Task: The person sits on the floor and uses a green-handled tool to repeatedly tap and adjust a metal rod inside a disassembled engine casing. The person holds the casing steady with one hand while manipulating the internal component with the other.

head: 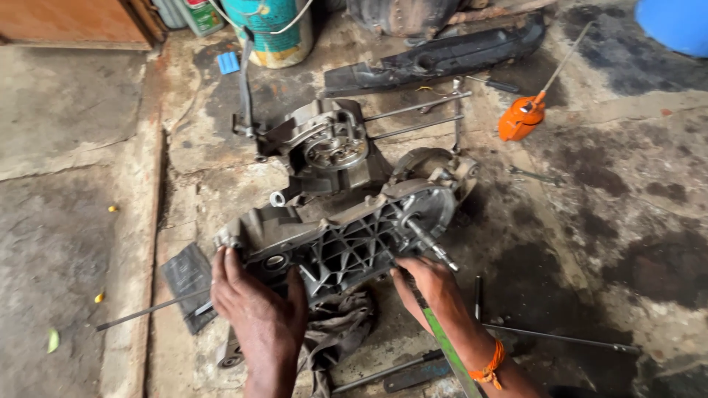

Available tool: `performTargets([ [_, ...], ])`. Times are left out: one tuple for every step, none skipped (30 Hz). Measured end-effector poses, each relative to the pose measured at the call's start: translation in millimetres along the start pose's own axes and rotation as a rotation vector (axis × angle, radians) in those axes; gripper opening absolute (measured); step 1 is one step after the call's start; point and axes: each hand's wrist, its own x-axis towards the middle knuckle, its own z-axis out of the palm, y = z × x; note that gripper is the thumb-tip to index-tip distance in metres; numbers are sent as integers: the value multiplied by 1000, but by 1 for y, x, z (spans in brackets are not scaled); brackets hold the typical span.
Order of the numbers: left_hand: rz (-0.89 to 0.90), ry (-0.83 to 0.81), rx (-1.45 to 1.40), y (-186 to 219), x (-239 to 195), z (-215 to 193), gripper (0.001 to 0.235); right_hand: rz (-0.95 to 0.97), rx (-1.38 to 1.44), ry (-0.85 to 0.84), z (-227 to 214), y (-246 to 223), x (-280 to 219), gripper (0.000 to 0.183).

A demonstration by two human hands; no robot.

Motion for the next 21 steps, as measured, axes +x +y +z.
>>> performTargets([
  [5, 7, 0, 0, 0, -2, 91, 27, -8, -7, 2, -2, 0, 20],
  [8, 15, -2, 1, 1, -2, 91, 53, -20, -14, 3, -3, 1, 20],
  [3, 19, 3, 1, 0, -4, 91, 47, -17, -19, -1, -8, 1, 20],
  [-7, 13, -6, 1, 0, -4, 91, 50, 2, -4, -5, -12, 1, 19],
  [-17, 8, -15, 2, 1, -4, 91, 53, 20, 12, -10, -16, 1, 18],
  [-22, 11, -16, 2, 0, -4, 91, 49, 18, 9, -5, -12, 1, 18],
  [-37, 6, -20, 3, 0, -4, 91, 104, 18, -23, -1, -7, 1, 20],
  [-45, -5, -26, 3, 0, -3, 91, 166, 20, -50, 4, -3, -1, 23],
  [-43, -7, -27, 4, 0, -3, 91, 169, 19, -48, 5, -1, -3, 23],
  [-47, -7, -27, 4, 0, -3, 91, 243, -16, -110, 7, 1, -4, 26],
  [-51, -8, -27, 3, 1, -3, 91, 318, -50, -172, 9, 3, -4, 29],
  [-55, -6, -25, 2, 1, -3, 91, 314, -50, -175, 10, 4, -4, 29],
  [-57, -12, -21, 1, 1, -3, 91, 286, -43, -147, 11, 5, -3, 29],
  [-59, -20, -21, 1, 0, -2, 92, 261, -39, -117, 10, 6, -3, 29],
  [-61, -20, -22, 1, -1, -2, 92, 261, -41, -119, 13, 13, -6, 29],
  [-61, -22, -24, 1, 0, -1, 91, 211, -21, -76, 17, 19, -8, 28],
  [-62, -24, -27, 1, 1, -1, 91, 161, 0, -32, 19, 26, -10, 28],
  [-62, -21, -27, 1, 0, -1, 91, 159, -1, -32, 13, 18, -8, 28],
  [-63, -21, -28, 1, -1, -2, 91, 166, 29, -40, 6, 9, -6, 27],
  [-60, -22, -30, 1, -1, -2, 91, 175, 59, -45, 0, 1, -4, 27],
  [-56, -19, -31, 1, 1, -2, 91, 174, 60, -40, 1, -1, -1, 27],
])
